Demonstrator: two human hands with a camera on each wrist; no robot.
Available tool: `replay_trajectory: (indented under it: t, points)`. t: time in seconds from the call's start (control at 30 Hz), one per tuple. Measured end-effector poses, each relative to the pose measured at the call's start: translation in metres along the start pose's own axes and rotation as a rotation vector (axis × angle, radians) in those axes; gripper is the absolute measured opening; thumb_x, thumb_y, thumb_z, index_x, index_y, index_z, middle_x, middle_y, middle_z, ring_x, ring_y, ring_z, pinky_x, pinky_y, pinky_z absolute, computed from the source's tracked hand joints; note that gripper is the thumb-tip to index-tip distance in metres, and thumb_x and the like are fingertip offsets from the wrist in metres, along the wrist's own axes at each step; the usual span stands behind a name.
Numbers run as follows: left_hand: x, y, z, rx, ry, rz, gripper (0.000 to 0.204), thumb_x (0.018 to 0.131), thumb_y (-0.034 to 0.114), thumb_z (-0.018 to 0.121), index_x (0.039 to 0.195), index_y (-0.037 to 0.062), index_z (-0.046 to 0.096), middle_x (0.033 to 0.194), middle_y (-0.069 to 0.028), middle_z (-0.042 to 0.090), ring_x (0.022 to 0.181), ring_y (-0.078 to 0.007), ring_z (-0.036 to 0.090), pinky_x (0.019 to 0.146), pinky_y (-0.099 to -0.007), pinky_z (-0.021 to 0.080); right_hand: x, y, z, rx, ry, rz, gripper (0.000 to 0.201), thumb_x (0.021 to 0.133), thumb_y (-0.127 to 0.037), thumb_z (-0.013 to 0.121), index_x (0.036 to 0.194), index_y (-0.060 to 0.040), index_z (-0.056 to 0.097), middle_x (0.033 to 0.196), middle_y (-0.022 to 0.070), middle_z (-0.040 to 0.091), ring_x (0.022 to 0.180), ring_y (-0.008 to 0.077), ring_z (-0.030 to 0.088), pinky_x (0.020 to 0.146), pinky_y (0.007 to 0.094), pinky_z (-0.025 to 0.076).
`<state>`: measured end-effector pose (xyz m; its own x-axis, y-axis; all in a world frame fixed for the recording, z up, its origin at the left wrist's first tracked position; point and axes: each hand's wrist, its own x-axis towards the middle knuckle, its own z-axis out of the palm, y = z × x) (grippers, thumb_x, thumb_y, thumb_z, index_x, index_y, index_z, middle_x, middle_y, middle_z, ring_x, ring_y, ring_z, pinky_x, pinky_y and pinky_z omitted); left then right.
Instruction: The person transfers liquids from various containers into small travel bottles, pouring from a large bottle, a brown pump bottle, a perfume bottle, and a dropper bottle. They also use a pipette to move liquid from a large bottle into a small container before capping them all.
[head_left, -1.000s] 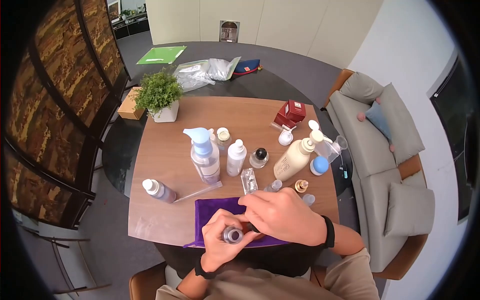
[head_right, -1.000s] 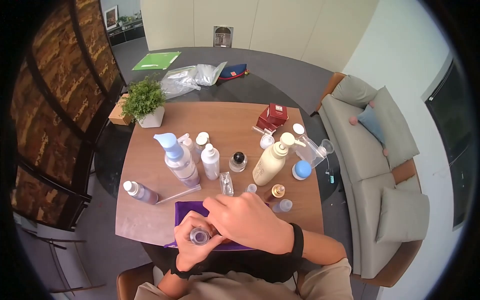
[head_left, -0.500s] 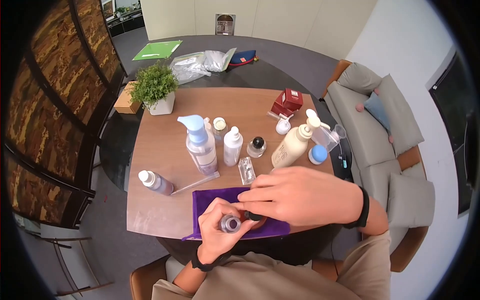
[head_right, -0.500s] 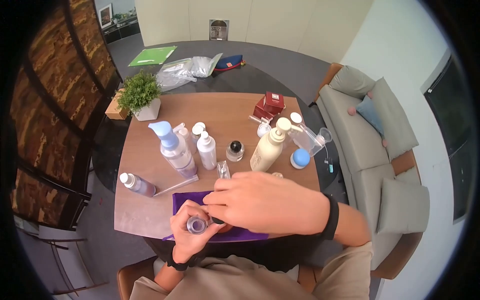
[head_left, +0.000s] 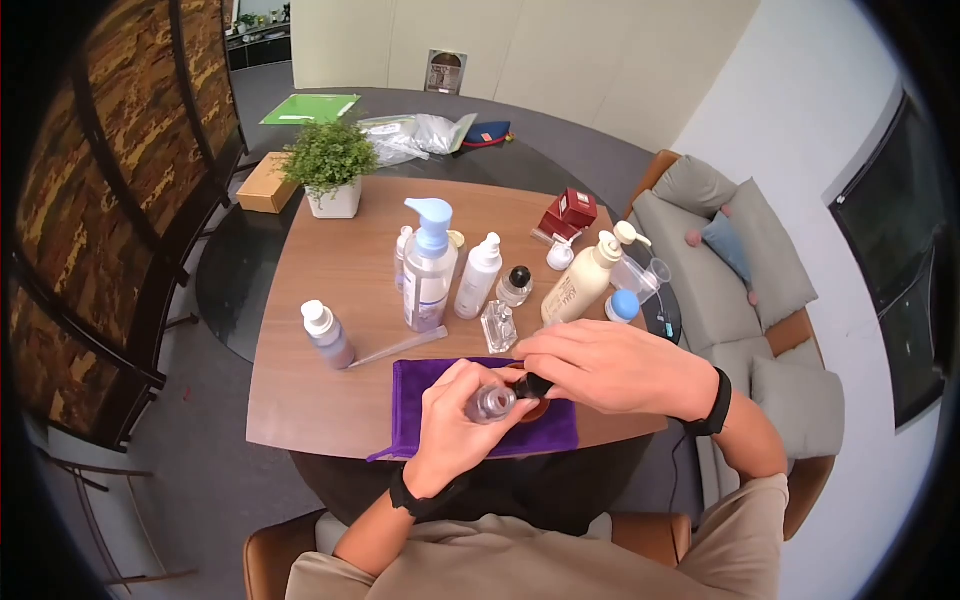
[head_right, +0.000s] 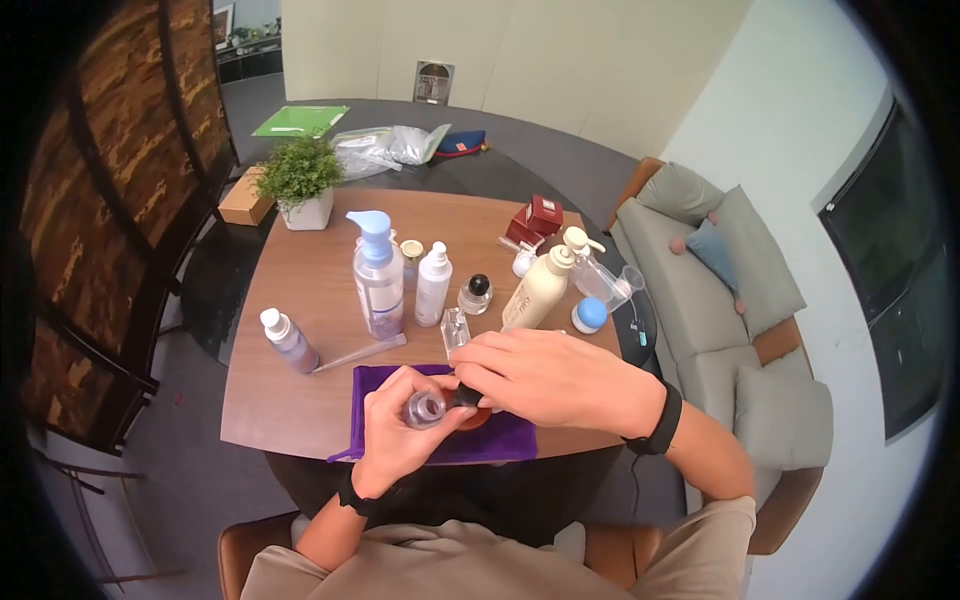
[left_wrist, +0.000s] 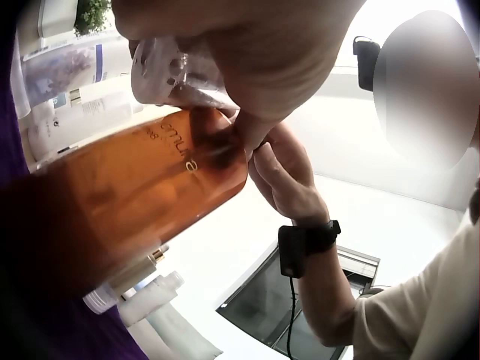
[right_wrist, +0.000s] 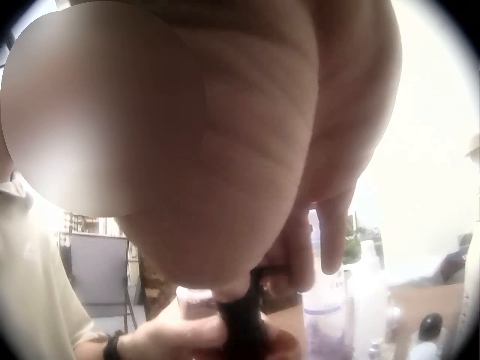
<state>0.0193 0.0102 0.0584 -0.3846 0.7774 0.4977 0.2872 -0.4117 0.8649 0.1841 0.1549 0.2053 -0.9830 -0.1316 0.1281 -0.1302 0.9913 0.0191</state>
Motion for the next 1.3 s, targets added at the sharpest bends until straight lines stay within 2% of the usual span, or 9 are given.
replay_trajectory:
  t: [0.4,0.47,0.67,0.77,0.83,0.93,1.1,1.2,1.3]
  points:
    - [-0.003,0.005,-0.002,0.065,0.030,0.010,0.031,0.083,0.010,0.099,0.091,0.0007,0.070,0.100,-0.0117,0.084,0.082,-0.0255,0.070,0.072,-0.0376,0.058,-0.001,0.011,0.021,-0.019,0.038,-0.103,0.036,0.094,-0.022,0.078,0.123,-0.0034,0.069,0.098,0.0036,0.063,0.094,0.0213,0.066,0.083,0.0367,0.056]
    - [-0.005,0.004,-0.002,0.064,0.030,0.006,0.032,0.083,0.010,0.099,0.090,0.0007,0.070,0.100,-0.0119,0.084,0.082,-0.0256,0.070,0.073,-0.0375,0.057,-0.003,-0.001,0.024,-0.069,0.039,0.020,0.035,0.096,-0.024,0.079,0.124,-0.0042,0.070,0.096,0.0036,0.062,0.092,0.0203,0.066,0.081,0.0366,0.054]
    - [-0.012,0.003,-0.002,0.093,0.014,0.024,0.033,0.083,0.009,0.099,0.092,0.0008,0.068,0.105,-0.0132,0.084,0.082,-0.0262,0.068,0.074,-0.0383,0.057,-0.008,-0.011,0.026,0.003,0.162,0.074,0.048,0.092,-0.025,0.084,0.133,-0.0048,0.072,0.092,0.0035,0.061,0.085,0.0217,0.064,0.076,0.0377,0.053]
    - [-0.014,0.010,-0.006,0.170,0.006,-0.022,0.034,0.084,0.008,0.099,0.095,0.0003,0.068,0.114,-0.0179,0.083,0.088,-0.0267,0.073,0.077,-0.0381,0.058,-0.015,-0.013,0.027,-0.049,0.235,0.100,0.046,0.092,-0.023,0.087,0.135,-0.0081,0.076,0.084,0.0034,0.057,0.077,0.0238,0.061,0.070,0.0385,0.051]
    - [-0.019,0.006,-0.010,0.007,0.119,-0.096,0.031,0.084,0.004,0.097,0.094,0.0007,0.069,0.124,-0.0223,0.082,0.102,-0.0229,0.079,0.083,-0.0347,0.060,-0.018,-0.013,0.028,-0.108,0.246,0.127,0.042,0.093,-0.019,0.086,0.133,-0.0098,0.079,0.079,0.0031,0.055,0.073,0.0242,0.060,0.067,0.0385,0.051]
    - [-0.019,0.007,-0.017,0.055,0.034,-0.026,0.030,0.084,0.003,0.097,0.095,0.0005,0.069,0.129,-0.0262,0.080,0.111,-0.0235,0.080,0.084,-0.0342,0.060,-0.013,-0.019,0.029,0.239,0.391,0.298,0.030,0.099,-0.013,0.081,0.129,-0.0069,0.079,0.080,0.0079,0.069,0.074,0.0273,0.070,0.069,0.0400,0.056]
    - [-0.025,0.006,-0.009,0.087,-0.067,-0.126,0.041,0.082,0.011,0.101,0.094,-0.0005,0.065,0.130,-0.0239,0.081,0.106,-0.0215,0.080,0.084,-0.0348,0.061,-0.018,-0.017,0.044,0.443,0.451,0.281,0.024,0.102,-0.009,0.078,0.125,-0.0035,0.080,0.091,0.0097,0.077,0.078,0.0266,0.073,0.071,0.0374,0.058]
    - [-0.029,0.004,-0.005,0.089,-0.052,-0.104,0.042,0.082,0.013,0.102,0.096,-0.0004,0.065,0.131,-0.0234,0.081,0.101,-0.0203,0.079,0.082,-0.0349,0.061,-0.022,-0.014,0.042,0.641,0.485,0.305,0.024,0.102,-0.008,0.076,0.125,-0.0037,0.081,0.109,0.0106,0.079,0.093,0.0271,0.074,0.083,0.0373,0.059]
    - [-0.025,0.008,-0.007,0.118,-0.068,-0.151,0.044,0.081,0.016,0.102,0.098,0.0000,0.065,0.132,-0.0240,0.080,0.101,-0.0241,0.079,0.085,-0.0371,0.061,-0.020,0.004,0.044,0.637,0.378,0.264,0.029,0.100,-0.007,0.075,0.128,-0.0068,0.081,0.135,0.0117,0.073,0.119,0.0320,0.067,0.107,0.0461,0.052]
